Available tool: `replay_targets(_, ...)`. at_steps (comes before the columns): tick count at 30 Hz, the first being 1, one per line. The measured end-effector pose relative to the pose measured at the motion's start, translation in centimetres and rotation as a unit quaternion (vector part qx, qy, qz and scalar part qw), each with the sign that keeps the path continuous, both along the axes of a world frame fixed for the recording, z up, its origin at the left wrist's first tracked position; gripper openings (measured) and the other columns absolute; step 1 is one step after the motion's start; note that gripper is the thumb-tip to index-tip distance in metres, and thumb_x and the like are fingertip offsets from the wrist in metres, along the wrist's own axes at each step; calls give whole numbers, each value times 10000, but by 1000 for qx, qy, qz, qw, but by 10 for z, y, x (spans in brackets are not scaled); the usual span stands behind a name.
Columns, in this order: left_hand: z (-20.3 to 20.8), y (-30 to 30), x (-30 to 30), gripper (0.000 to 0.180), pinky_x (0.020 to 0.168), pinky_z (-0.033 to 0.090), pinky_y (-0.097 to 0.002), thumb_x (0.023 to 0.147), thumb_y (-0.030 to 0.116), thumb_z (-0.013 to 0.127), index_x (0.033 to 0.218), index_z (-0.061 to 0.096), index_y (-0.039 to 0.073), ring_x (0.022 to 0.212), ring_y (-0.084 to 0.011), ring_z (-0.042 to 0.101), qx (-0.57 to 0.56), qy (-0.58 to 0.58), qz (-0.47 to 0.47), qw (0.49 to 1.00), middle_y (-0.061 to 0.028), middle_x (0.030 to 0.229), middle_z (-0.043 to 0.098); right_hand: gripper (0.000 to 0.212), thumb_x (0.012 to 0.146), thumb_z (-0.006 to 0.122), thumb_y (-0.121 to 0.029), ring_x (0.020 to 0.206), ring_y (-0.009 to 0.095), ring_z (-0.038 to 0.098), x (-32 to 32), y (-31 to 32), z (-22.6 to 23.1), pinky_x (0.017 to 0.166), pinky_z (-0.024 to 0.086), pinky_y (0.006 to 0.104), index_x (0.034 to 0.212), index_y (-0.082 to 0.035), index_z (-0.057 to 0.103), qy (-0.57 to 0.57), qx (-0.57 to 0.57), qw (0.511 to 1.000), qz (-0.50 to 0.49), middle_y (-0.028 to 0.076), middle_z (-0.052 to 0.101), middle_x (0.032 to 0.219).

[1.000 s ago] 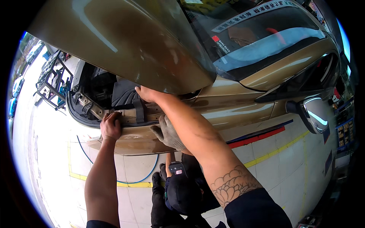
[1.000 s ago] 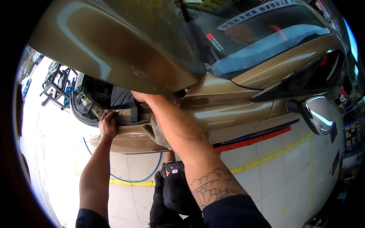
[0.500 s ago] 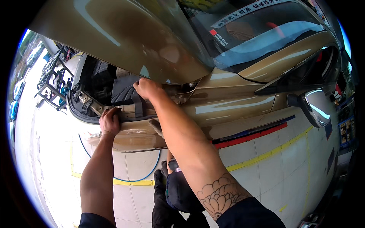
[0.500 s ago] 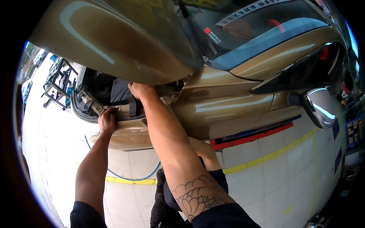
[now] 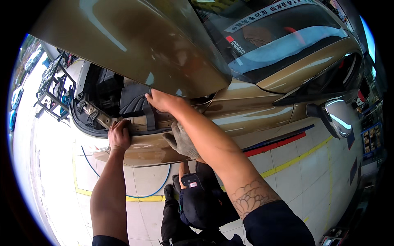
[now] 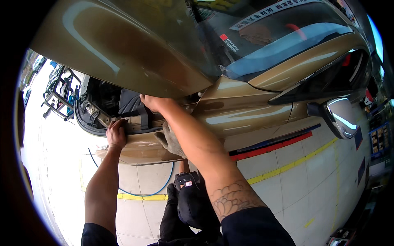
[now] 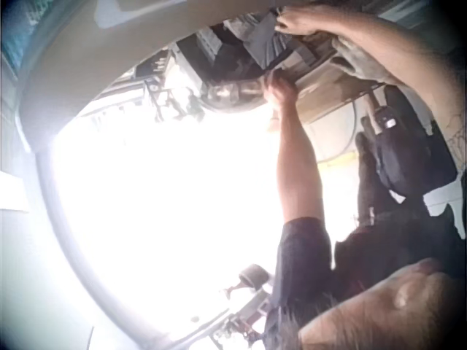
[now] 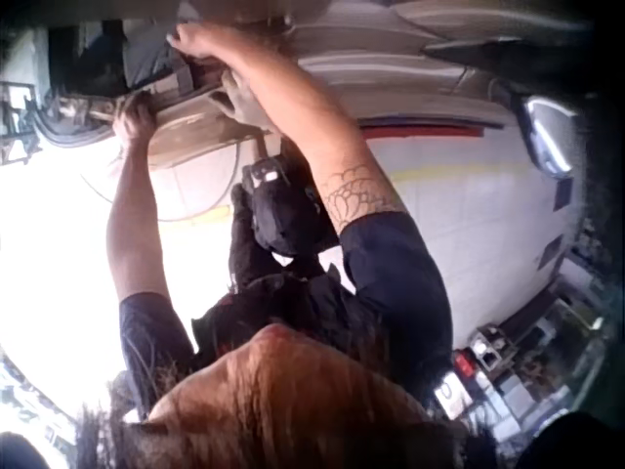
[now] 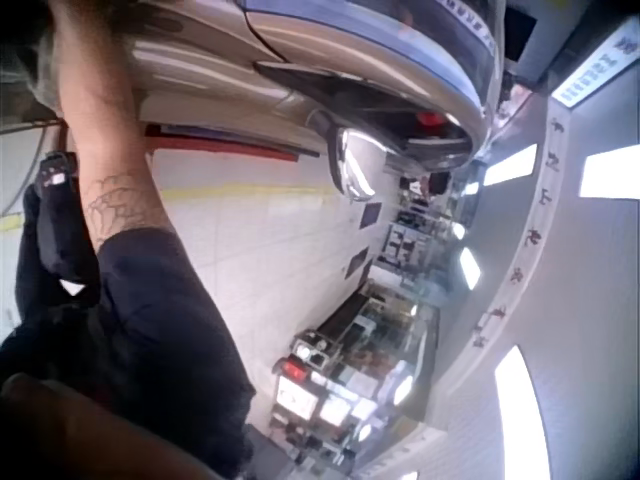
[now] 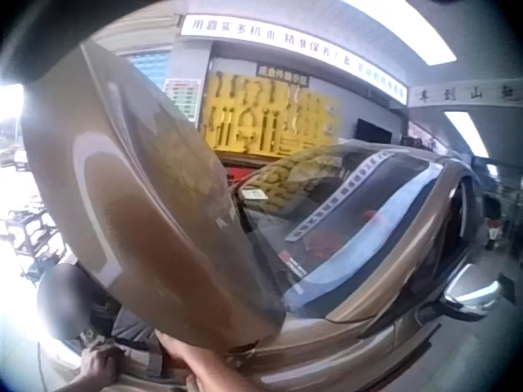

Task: The person works under the open hood of a beige sedan in a garage. They repeatedly reach into the engine bay, manipulate hoses and components, and use a spray can on parts near the firewall. A second person is visible nearby but not directly involved in the wearer's actions.

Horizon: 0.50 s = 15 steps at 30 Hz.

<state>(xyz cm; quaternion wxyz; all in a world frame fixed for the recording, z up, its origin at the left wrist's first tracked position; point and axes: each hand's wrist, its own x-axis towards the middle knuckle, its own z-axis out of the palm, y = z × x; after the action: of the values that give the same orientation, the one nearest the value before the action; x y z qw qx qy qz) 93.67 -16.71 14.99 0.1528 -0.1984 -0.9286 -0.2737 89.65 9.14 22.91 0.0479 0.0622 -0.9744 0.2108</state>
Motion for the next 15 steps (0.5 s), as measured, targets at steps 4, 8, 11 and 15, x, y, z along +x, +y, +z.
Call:
replay_targets(4, -18, 24, 5, 312, 902, 498, -456, 788, 149, 504, 993, 727, 73, 983, -365, 626, 20, -6, -32, 999, -119, 1037, 726, 495, 955, 574, -368, 1250, 400, 550, -31, 12, -66, 1065, 438, 484, 1304, -18, 593, 142, -161, 967, -136, 231, 571, 1362)
replay_targets(8, -12, -4, 5, 305, 900, 499, -460, 790, 155, 510, 988, 729, 75, 979, -365, 627, 5, -3, -5, 1000, -119, 1029, 726, 510, 948, 580, -339, 1268, 399, 538, -14, -12, -25, 1078, 428, 492, 1353, -29, 564, 45, -52, 997, -46, 234, 559, 1376)
replay_targets(11, -13, -2, 4, 302, 900, 500, -465, 790, 160, 512, 981, 732, 78, 977, -364, 630, 3, 1, -6, 1000, -118, 1015, 729, 523, 947, 581, -337, 1266, 396, 541, -7, -13, -25, 1075, 428, 489, 1358, -15, 559, 75, -46, 992, -96, 235, 562, 1369)
replay_targets(15, -16, 11, 12, 304, 899, 502, -464, 786, 173, 515, 973, 736, 80, 980, -361, 633, 15, -17, -12, 1000, -120, 1006, 732, 457, 945, 572, -331, 1169, 418, 600, 7, -3, -39, 1030, 461, 494, 1236, 16, 635, 108, -50, 990, -78, 259, 635, 1241)
